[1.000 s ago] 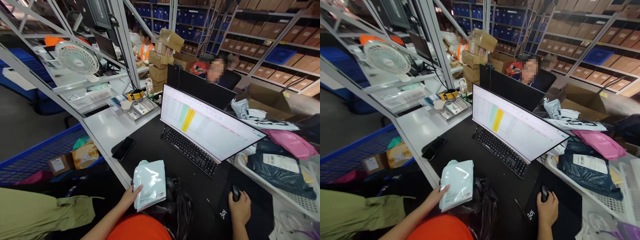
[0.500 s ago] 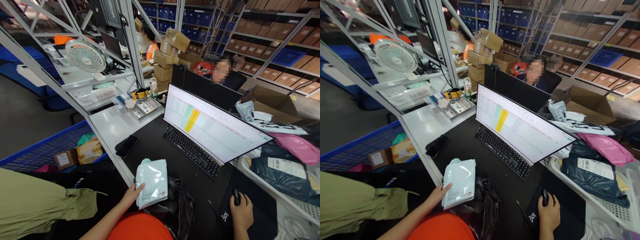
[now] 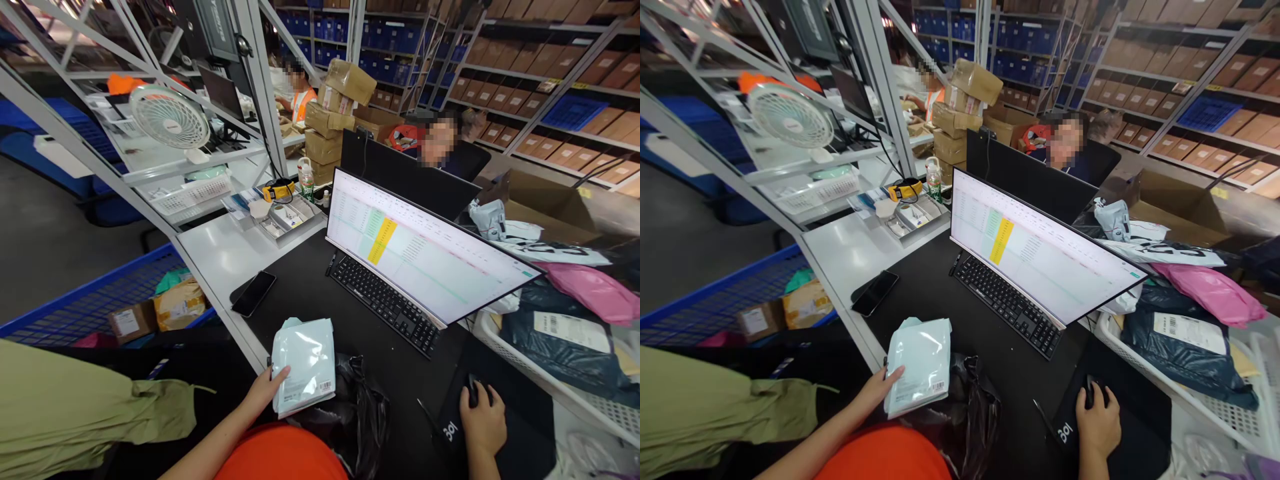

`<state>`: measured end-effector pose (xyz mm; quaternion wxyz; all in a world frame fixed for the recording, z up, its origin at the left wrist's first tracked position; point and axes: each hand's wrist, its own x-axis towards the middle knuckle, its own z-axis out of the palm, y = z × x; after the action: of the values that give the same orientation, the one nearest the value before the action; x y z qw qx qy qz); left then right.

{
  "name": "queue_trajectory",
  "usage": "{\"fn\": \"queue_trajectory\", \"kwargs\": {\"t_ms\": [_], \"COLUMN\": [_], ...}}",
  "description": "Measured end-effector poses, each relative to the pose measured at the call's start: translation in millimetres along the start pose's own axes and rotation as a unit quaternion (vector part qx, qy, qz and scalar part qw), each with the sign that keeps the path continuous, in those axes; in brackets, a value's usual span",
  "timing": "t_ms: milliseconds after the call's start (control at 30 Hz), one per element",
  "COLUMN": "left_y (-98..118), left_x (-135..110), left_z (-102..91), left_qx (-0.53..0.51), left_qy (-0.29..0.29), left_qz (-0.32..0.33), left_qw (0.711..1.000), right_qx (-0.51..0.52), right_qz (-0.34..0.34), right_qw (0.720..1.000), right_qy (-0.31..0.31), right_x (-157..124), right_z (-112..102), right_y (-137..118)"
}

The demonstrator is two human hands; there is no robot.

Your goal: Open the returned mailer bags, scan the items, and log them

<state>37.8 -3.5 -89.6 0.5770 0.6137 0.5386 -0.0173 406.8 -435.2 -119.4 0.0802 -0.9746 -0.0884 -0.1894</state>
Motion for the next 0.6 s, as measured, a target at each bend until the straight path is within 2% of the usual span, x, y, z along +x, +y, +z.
{"fn": "queue_trajectory", "kwargs": {"t_ms": [600], "left_y": [3.4], "left_x": [-3.3], "left_z": [-0.1], "left_qx": [-0.006], "left_qy": [0.002], "left_qz": [0.006], "left_qw": [1.0], "right_qx": [0.046], "right_qz": [0.062], "right_qw": [0.997], "right_qy": [-0.014], "right_x": [2.0], "right_z": [-5.5], "right_y": [-5.7]}}
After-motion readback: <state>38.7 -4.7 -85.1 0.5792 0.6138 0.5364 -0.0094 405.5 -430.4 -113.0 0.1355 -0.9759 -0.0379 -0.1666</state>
